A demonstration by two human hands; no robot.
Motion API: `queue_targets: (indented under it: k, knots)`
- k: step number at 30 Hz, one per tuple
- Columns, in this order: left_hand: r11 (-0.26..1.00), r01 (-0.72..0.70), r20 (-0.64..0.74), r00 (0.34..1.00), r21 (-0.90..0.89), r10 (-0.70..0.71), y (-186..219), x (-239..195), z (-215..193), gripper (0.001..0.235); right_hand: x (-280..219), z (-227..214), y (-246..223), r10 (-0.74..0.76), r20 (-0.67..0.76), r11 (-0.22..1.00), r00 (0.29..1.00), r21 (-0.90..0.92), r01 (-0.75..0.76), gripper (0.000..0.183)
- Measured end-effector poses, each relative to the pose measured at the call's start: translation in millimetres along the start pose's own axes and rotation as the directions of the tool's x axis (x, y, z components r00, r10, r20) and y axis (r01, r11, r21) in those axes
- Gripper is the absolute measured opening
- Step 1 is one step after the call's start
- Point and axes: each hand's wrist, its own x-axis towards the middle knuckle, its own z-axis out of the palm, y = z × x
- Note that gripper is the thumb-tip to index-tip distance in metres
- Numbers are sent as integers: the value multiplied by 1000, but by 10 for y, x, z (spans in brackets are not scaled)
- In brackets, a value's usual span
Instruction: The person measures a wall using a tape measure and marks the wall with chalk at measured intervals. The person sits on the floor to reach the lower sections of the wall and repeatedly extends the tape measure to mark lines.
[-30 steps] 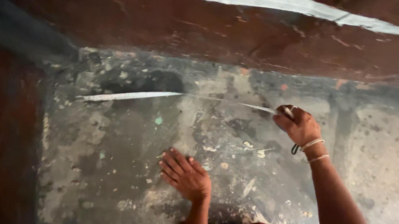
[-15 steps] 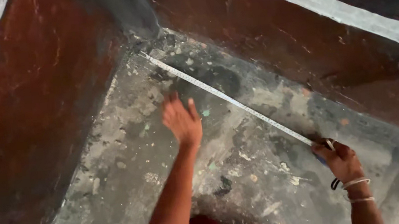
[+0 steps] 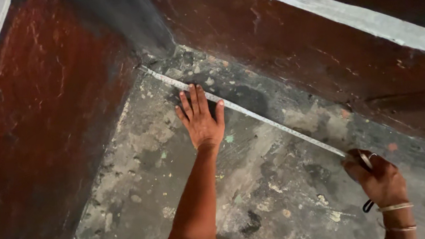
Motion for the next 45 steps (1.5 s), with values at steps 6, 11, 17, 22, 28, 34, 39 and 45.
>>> queue_targets:
  k: [6,11,17,22,28,34,39,45]
  knots:
    - [1000,-7,36,999,20,7,-33,48,79,77,-30,36,-11,-153,-158,985,975,-98,139,44]
    - [1000,-4,-3,1000,17,4,7,23,67,82,-38,21,-80,-181,-235,981,955,-111,159,44]
    - [997,-15,12,1000,75,14,5,43,64,79,54,-40,-96,-75,-235,996,969,22,83,44]
    - [998,-50,37,998,34,48,-8,33,18,77,232,-3,-65,-58,-252,998,966,17,65,44]
    - [1000,2,168,986,-3,-2,92,67,-106,78,367,-71,-106,-174,-310,983,935,-105,149,42]
    - [1000,9,212,977,-23,-4,171,78,-181,80,303,-246,261,-139,-346,987,928,-130,99,49]
    - [999,39,264,964,-12,-34,213,70,-237,80,186,-452,678,74,-408,996,910,-19,-90,58]
    - [999,45,290,956,1,-43,251,89,-272,80,116,-397,893,82,-502,980,861,-118,-162,47]
